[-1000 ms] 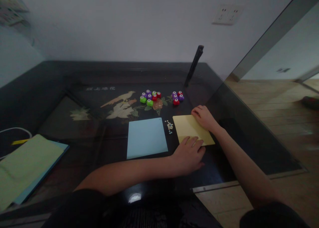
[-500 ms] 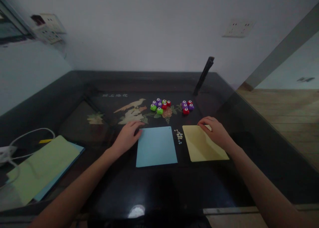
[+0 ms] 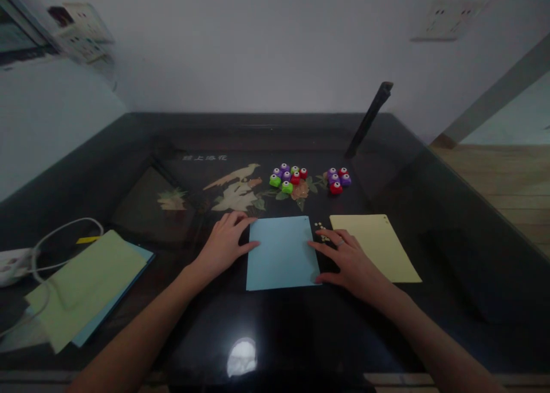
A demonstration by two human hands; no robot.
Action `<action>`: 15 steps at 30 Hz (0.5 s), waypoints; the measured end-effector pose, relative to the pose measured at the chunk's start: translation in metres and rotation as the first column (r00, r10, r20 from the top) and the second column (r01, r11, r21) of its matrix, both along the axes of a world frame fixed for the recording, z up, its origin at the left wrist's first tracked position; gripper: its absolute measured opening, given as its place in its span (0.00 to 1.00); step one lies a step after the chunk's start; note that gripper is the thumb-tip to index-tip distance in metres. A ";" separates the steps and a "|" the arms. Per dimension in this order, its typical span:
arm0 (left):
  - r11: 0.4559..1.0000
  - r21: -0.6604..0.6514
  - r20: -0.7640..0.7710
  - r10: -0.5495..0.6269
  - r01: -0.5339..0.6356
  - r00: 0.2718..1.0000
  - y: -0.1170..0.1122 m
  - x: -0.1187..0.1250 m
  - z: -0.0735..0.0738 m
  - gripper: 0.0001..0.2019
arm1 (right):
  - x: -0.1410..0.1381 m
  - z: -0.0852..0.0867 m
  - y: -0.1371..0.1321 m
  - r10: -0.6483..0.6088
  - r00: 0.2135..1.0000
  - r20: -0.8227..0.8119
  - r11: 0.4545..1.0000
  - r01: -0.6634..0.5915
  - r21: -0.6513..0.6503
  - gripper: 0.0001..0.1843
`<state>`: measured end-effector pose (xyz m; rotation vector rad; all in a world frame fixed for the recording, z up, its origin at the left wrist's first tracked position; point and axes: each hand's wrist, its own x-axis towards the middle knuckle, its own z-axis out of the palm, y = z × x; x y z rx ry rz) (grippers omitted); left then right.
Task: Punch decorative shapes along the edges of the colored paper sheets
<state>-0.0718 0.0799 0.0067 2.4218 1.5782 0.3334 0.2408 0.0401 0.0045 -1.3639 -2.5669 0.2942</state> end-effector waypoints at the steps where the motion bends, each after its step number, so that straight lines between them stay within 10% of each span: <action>1: 1.000 -0.009 0.007 0.002 -0.002 1.000 0.000 0.000 0.000 0.23 | 0.001 -0.001 0.001 0.005 1.000 -0.006 1.000 -0.005 -0.005 0.35; 15: 0.998 -0.060 0.215 0.027 -0.014 0.976 0.003 0.004 0.002 0.22 | -0.002 -0.004 0.000 0.027 0.999 -0.041 0.999 -0.026 0.033 0.29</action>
